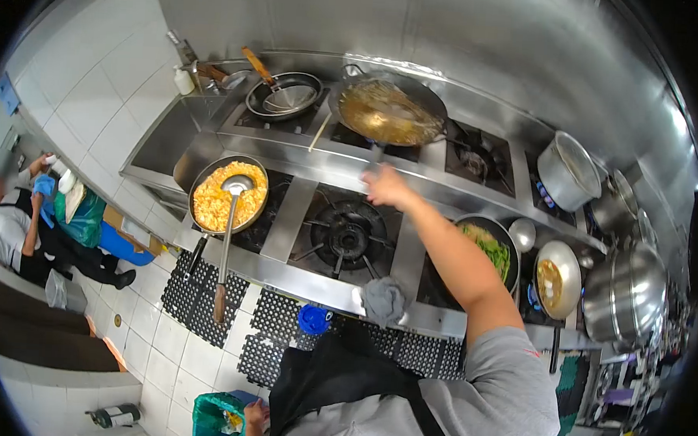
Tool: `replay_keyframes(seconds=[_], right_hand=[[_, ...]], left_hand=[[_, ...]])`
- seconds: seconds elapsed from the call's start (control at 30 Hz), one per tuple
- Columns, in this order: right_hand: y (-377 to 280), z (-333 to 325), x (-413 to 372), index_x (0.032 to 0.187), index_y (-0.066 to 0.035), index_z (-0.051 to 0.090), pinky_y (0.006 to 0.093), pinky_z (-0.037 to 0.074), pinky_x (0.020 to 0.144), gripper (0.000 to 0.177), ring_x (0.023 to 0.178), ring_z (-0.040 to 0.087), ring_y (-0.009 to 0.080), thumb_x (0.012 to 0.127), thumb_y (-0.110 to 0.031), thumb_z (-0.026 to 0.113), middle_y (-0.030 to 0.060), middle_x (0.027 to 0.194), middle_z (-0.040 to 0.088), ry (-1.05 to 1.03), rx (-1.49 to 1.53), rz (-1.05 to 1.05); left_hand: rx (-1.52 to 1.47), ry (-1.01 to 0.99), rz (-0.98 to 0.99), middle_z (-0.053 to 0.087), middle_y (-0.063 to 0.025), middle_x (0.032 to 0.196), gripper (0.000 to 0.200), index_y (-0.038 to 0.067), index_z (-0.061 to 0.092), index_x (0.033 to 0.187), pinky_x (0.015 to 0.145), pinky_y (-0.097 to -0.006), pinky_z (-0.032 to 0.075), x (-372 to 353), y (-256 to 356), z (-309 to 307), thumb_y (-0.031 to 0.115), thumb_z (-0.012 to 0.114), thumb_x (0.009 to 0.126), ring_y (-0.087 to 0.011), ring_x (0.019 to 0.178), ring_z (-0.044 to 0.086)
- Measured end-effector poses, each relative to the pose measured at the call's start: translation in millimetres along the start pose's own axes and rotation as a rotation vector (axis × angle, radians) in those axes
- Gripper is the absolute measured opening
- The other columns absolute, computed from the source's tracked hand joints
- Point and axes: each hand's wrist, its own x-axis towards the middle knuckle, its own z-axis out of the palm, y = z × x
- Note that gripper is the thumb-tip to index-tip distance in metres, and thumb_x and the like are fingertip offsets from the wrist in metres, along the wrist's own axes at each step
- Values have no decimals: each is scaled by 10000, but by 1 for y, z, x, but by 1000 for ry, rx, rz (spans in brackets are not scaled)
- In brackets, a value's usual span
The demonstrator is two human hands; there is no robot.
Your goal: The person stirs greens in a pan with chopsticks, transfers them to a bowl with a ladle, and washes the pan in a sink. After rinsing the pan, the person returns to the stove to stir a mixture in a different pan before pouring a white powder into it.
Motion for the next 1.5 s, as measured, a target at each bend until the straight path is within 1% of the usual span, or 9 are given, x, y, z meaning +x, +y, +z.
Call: replay_keyframes(seconds=[0.03,0.23,0.4,0.5,0.63,0.97,1.07,1.27,1.5], right_hand=[[-15,23,-60,970,88,638,494,508,814,555,917,646,408,939,-446,493,300,922,654,206,-529,-341],[-48,7,-345,1442,-78,358,394,508,850,648,966,662,315,926,-391,596,203,1169,632,-1089,-332,-350],[1,-22,-492,1365,-43,455,305,536,746,499,868,678,192,927,-214,623,147,1064,677,-7,26,-174],[69,-33,-544,1215,5,553,276,528,674,327,752,648,139,927,-144,603,93,913,687,726,58,83],[135,-50,-589,1148,19,575,273,518,640,268,704,632,126,921,-122,599,87,841,675,934,136,279],[244,-130,-441,1382,-141,465,393,412,1005,655,1200,474,337,776,-49,697,190,1253,496,529,-367,-225],[267,-155,-377,1191,-112,605,409,466,910,348,1083,539,341,845,-125,634,126,1122,566,274,-526,-496],[244,-199,-314,909,-39,600,436,486,733,135,817,610,366,845,-156,574,170,831,626,232,-433,-424],[240,-214,-320,932,-34,670,399,511,732,200,812,662,337,821,-186,601,192,850,675,8,-376,-304]], left_hand=[[46,-29,14,581,-83,600,220,49,585,747,408,-351,441,4,-3,2,247,637,828,-215,486,565],[612,-315,336,577,-78,600,225,50,580,742,405,-344,441,62,7,7,250,637,828,-204,486,564],[1293,-719,969,574,-75,599,229,51,576,738,403,-339,441,105,63,47,253,637,828,-195,485,563],[471,-582,104,559,-65,574,252,39,558,727,374,-302,414,88,89,96,219,581,902,-159,452,535],[461,-568,193,604,-70,691,245,0,587,925,388,-265,405,12,119,176,243,563,948,-135,480,525],[137,-1213,163,647,-187,1083,547,12,471,1248,776,-361,538,-199,185,401,492,427,989,-257,928,659],[-60,-1217,50,649,-201,1086,518,21,467,1242,755,-361,547,-248,207,458,471,450,986,-280,919,669],[-82,-936,62,420,-10,497,362,99,438,616,381,-296,356,-301,191,484,232,549,933,-158,391,415],[6,-849,167,436,-43,468,350,106,432,548,381,-308,370,-316,219,479,143,517,886,-163,375,445]])
